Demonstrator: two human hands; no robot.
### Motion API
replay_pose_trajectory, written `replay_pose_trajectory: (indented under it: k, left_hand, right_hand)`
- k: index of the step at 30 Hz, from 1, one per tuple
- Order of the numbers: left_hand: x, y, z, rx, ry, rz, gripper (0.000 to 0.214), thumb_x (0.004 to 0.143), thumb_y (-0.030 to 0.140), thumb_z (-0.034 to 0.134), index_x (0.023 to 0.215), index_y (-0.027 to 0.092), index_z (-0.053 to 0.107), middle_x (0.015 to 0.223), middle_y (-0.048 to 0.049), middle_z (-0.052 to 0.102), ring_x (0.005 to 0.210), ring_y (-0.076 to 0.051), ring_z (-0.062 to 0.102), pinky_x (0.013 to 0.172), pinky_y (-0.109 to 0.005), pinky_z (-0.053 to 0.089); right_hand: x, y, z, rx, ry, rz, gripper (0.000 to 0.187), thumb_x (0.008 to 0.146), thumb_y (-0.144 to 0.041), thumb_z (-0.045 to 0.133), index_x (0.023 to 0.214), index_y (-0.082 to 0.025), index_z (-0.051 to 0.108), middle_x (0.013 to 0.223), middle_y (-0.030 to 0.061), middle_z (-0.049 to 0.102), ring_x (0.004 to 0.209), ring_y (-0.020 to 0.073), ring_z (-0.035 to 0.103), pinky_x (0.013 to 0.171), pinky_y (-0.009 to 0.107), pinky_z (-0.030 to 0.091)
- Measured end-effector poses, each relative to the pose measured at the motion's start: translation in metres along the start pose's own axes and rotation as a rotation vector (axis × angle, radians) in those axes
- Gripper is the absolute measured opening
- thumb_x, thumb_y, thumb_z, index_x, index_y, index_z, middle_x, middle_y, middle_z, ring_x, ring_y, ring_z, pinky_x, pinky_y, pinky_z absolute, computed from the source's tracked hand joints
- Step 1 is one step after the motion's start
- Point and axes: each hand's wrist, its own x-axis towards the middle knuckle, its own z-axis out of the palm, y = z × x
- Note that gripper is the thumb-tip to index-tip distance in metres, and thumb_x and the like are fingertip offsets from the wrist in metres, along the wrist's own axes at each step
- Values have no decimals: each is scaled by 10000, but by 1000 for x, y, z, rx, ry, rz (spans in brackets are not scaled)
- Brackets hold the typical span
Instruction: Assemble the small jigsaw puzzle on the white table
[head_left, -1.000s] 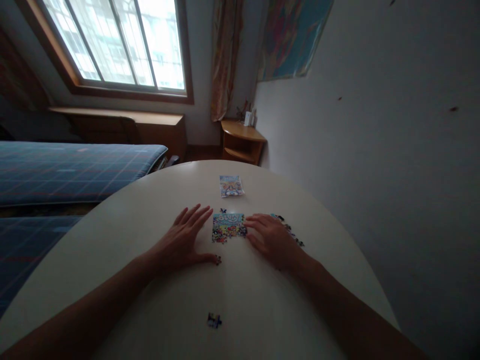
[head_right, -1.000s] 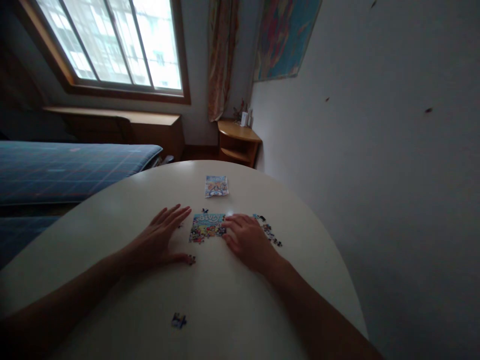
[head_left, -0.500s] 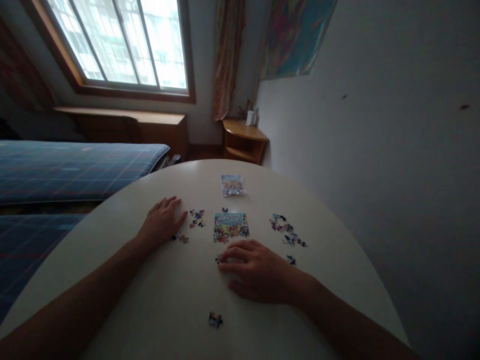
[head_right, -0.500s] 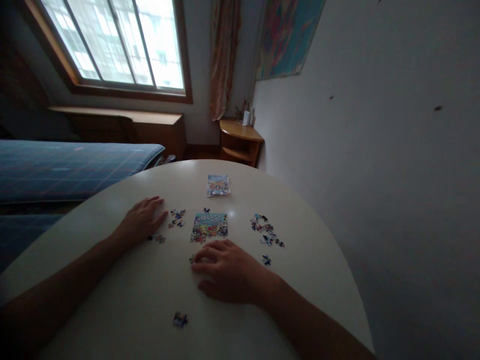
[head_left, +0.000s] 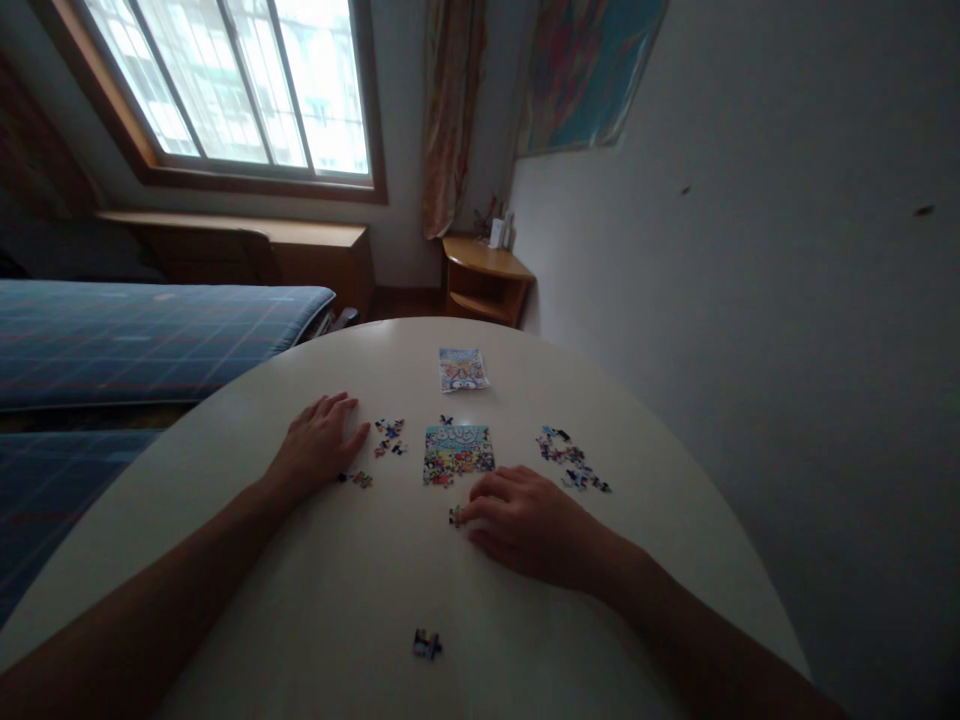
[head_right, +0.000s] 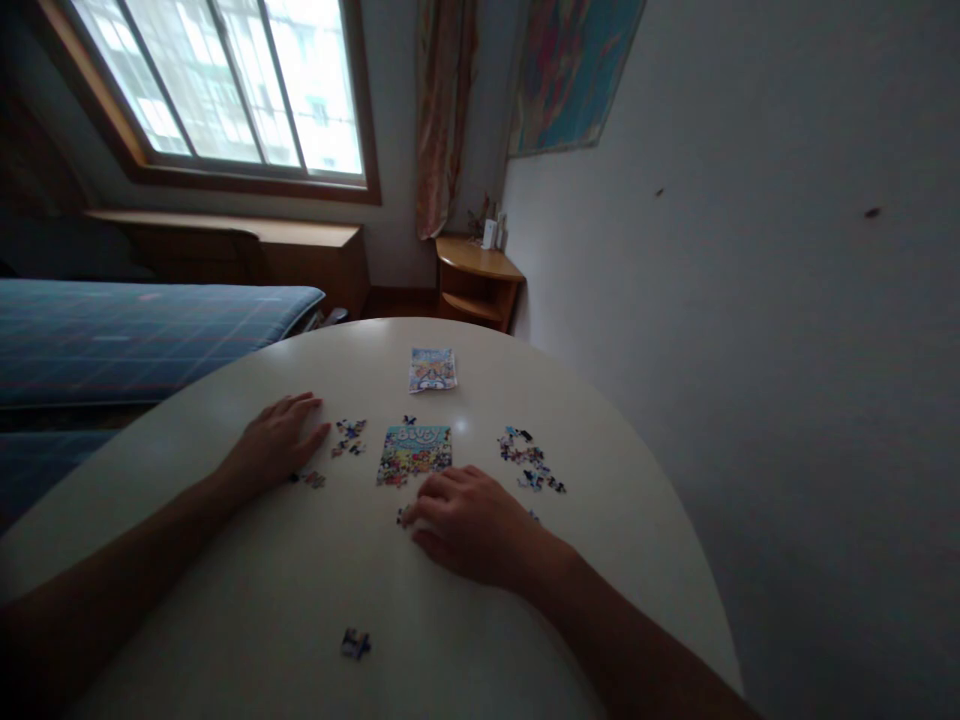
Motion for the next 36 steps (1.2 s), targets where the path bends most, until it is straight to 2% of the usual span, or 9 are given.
replay_pose_trajectory:
  k: [4, 10, 16, 20, 26, 36]
  left_hand:
    - [0, -1, 1, -10, 17, 9, 598, 916, 505, 317, 1315, 115, 533, 1441, -160, 506, 1357, -311, 430, 1154, -453, 309]
    - [0, -2, 2, -3, 12, 11, 587, 918, 498, 315, 1321, 126, 524, 1442, -157, 504, 1360, -305, 428, 1150, -458, 312]
    - [-1, 2, 0, -19, 9, -10, 587, 911, 499, 327, 1318, 130, 530, 1455, -152, 495, 1365, -311, 424, 1147, -464, 318]
    - [-1, 3, -1, -9, -12, -17, 615, 914, 499, 314, 1333, 100, 522, 1459, -162, 487, 1372, -311, 413, 1161, -451, 297]
    - [0, 2, 1, -10, -1, -10, 598, 912, 500, 326, 1320, 115, 530, 1454, -162, 494, 1372, -313, 415, 1159, -460, 296]
    - [0, 1, 0, 14, -6, -4, 593, 919, 497, 312, 1327, 120, 521, 1458, -156, 490, 1367, -312, 420, 1151, -460, 310]
  right_hand:
    - [3, 1, 4, 4, 39, 103, 102, 911, -242, 598, 976, -208, 669, 987, 51, 689, 935, 181, 617, 870, 346, 443]
    - [6, -2, 13, -6, 60, 113, 105, 903, -259, 620, 979, -226, 684, 973, 39, 686, 897, 171, 606, 828, 328, 418]
    - [9, 3, 16, -37, 128, 213, 99, 909, -280, 630, 888, -225, 709, 925, 35, 691, 872, 177, 598, 831, 347, 389]
    - [11, 6, 19, -39, 150, 268, 109, 923, -272, 613, 917, -230, 713, 931, 38, 692, 895, 183, 597, 843, 351, 377]
    - [12, 9, 23, -29, 168, 276, 126, 929, -254, 603, 980, -257, 718, 944, 31, 689, 906, 184, 591, 831, 343, 370]
    - [13, 8, 24, -38, 180, 283, 114, 923, -246, 611, 968, -254, 716, 937, 27, 687, 888, 174, 585, 826, 335, 361]
